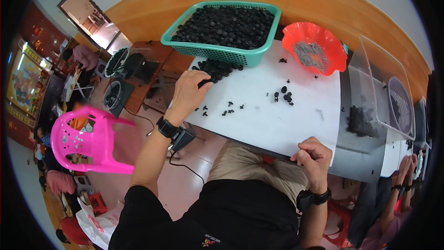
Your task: Manually assembling small plastic and metal components at a workbench.
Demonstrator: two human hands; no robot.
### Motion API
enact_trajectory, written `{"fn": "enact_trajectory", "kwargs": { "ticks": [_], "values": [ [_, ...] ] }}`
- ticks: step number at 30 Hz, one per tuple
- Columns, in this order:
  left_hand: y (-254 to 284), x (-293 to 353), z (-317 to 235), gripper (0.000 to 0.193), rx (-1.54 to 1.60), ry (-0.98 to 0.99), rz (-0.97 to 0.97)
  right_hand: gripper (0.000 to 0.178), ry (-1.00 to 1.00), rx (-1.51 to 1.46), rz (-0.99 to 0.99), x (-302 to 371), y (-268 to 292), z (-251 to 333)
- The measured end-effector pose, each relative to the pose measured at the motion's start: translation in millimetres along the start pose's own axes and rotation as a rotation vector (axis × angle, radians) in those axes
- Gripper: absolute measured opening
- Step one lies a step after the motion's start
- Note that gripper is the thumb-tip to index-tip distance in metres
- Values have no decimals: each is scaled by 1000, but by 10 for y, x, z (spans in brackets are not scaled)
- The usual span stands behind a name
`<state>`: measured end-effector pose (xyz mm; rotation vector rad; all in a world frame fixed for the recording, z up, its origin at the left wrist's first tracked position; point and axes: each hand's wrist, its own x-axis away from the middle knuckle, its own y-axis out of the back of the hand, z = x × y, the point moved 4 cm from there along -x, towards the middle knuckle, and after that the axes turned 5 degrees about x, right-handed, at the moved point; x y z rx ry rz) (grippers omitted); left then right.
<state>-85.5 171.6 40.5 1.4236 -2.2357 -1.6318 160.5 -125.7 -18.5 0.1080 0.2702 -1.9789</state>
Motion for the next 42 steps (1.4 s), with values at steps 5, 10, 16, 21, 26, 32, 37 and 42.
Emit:
{"fn": "enact_trajectory", "kwargs": {
  "ticks": [5,10,16,21,26,32,37,42],
  "values": [
    [-90,11,-32,21,-86,-55,-5,13,-5,22,-19,-5,-27,33],
    [-129,-14,-24,21,-175,-25,-26,13,0,44,-9,-4,-31,64],
    [-136,-9,9,17,-191,-66,2,13,-1,54,-7,-18,-48,30],
    [-145,53,-235,11,-67,-182,-45,13,-9,71,-19,-20,-58,24],
    [-373,275,-852,14,246,-325,116,10,-85,142,-20,-97,-136,58],
    [-719,438,-1162,10,294,-346,194,14,-41,653,-138,-441,-170,202],
    [-734,411,-1193,10,316,-322,187,21,46,969,-155,-843,-152,196],
    [-747,436,-1195,13,329,-286,180,23,66,1138,-146,-1010,-248,130]
  ]
}}
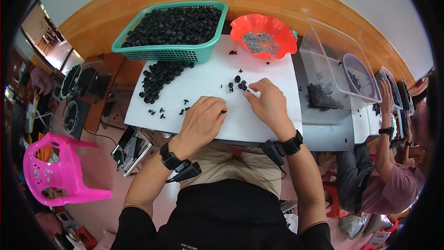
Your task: Manually assembling small plastic and metal components at a workbench.
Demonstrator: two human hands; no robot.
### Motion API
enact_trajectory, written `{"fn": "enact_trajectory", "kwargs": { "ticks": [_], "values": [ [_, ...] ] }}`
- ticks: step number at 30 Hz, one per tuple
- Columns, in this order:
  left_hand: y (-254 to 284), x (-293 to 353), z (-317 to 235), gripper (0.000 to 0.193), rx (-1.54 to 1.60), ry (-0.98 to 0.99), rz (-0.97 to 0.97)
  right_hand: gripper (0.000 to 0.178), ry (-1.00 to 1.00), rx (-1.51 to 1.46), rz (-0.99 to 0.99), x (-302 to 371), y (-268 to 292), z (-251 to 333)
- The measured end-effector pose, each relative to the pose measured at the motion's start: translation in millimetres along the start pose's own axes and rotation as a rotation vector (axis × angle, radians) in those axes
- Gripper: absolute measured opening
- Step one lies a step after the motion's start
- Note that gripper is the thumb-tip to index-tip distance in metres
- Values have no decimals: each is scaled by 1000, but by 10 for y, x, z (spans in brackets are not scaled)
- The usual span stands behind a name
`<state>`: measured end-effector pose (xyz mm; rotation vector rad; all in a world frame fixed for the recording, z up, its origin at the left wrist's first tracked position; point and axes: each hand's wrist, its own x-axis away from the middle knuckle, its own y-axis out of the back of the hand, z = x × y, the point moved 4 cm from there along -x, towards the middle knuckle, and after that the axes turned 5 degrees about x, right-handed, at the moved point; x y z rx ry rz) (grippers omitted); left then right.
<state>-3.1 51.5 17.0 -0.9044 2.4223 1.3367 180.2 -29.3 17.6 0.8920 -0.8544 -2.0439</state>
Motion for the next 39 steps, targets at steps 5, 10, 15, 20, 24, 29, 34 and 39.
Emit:
{"fn": "enact_trajectory", "kwargs": {
  "ticks": [5,10,15,20,24,29,34,39],
  "values": [
    [-29,65,-2,14,10,20,-44,24,-51,163,14,-97,-132,9],
    [-43,97,-14,14,40,23,-67,23,-98,199,69,-104,-130,-25],
    [-47,89,-50,18,91,53,-159,20,-16,81,-13,-18,-52,-49],
    [-12,154,-82,19,512,232,-364,18,99,-192,-104,256,182,164],
    [-120,179,-181,23,1147,482,-171,20,186,-435,-53,571,243,320],
    [-222,232,-292,16,1341,573,-43,22,281,-470,-44,777,305,348],
    [-302,277,-271,11,1426,631,-10,22,278,-519,38,807,319,299],
    [-354,277,-306,10,1448,653,-4,21,135,-531,162,625,466,46]
  ]
}}
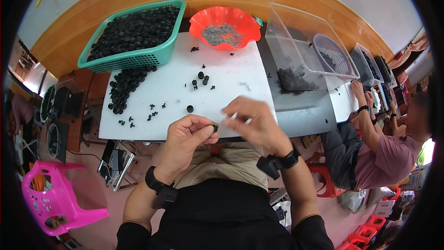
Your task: Manually assembling small plastic and metal components at a workbench.
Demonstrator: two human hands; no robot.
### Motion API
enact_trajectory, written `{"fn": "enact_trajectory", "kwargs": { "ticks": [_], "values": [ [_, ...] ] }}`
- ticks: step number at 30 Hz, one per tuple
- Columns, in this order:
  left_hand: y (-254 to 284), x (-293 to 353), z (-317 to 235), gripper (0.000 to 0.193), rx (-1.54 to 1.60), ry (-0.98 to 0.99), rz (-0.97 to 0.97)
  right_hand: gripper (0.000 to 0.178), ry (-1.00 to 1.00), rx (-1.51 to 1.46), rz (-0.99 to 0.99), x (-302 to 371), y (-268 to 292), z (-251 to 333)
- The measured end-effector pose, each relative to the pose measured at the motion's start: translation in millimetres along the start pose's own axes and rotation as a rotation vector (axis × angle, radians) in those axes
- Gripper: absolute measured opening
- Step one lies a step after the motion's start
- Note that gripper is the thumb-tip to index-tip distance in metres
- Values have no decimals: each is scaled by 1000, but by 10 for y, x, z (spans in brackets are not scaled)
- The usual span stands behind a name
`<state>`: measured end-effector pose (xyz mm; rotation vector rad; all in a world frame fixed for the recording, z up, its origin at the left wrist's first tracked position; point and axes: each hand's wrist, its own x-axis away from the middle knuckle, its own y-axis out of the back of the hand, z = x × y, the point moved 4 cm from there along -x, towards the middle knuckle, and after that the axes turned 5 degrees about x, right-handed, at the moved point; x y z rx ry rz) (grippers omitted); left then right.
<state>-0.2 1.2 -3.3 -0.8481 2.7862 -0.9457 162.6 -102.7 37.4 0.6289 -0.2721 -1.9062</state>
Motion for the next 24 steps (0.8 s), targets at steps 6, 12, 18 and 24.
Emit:
{"fn": "enact_trajectory", "kwargs": {
  "ticks": [6,12,18,24],
  "values": [
    [-7,-10,82,12,-59,8,9,24,-234,727,-108,-234,454,-516],
    [-4,-4,174,13,-54,8,28,22,-255,781,-112,-264,430,-549],
    [-42,-7,201,12,-50,52,42,15,-225,728,-160,-275,435,-573],
    [-69,3,221,15,-22,81,40,17,-170,752,-143,-253,443,-586]
  ]
}}
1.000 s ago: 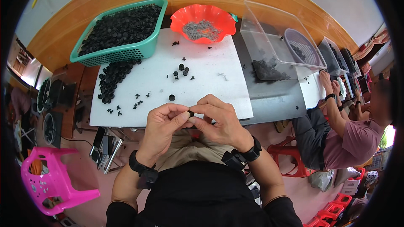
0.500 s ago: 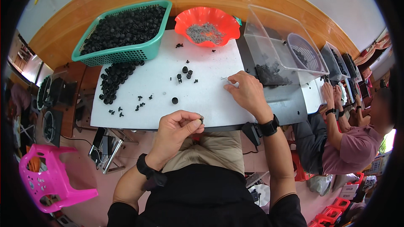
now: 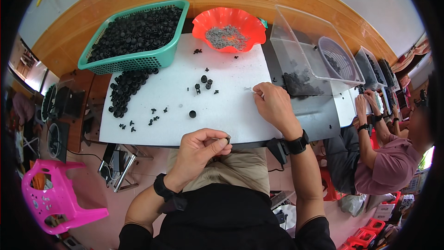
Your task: Manually assembling small plastic and metal components at a workbench.
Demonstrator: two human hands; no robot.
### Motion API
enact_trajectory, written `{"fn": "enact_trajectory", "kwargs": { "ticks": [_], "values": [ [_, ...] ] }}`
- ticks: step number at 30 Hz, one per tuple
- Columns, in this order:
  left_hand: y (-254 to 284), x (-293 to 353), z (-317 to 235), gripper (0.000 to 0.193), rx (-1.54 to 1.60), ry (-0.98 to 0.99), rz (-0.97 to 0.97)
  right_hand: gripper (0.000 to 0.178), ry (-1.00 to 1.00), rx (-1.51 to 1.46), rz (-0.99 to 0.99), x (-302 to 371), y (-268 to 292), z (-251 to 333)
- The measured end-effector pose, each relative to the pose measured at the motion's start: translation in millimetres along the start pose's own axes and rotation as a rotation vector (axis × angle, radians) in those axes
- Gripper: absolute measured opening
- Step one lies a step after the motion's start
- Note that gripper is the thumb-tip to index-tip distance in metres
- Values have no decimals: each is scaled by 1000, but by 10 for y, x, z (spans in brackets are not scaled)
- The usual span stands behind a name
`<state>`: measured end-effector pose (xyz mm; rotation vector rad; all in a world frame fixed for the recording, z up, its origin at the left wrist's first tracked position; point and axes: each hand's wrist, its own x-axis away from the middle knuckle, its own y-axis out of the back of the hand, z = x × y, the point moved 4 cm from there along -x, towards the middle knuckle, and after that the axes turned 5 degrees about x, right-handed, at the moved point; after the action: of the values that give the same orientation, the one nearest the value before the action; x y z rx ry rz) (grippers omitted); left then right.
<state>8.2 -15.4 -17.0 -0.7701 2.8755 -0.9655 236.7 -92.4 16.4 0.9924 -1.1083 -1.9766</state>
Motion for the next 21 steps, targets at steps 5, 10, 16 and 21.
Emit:
{"fn": "enact_trajectory", "kwargs": {
  "ticks": [5,10,16,21],
  "values": [
    [5,-3,18,17,-8,1,8,16,89,42,23,38,0,-13],
    [-33,-19,16,16,-33,-11,24,12,120,48,60,66,23,9],
    [-55,-34,36,16,-31,-9,22,11,156,-9,24,93,63,16],
    [-110,-42,32,17,-40,1,16,12,104,-142,-10,118,46,-69]
  ]
}}
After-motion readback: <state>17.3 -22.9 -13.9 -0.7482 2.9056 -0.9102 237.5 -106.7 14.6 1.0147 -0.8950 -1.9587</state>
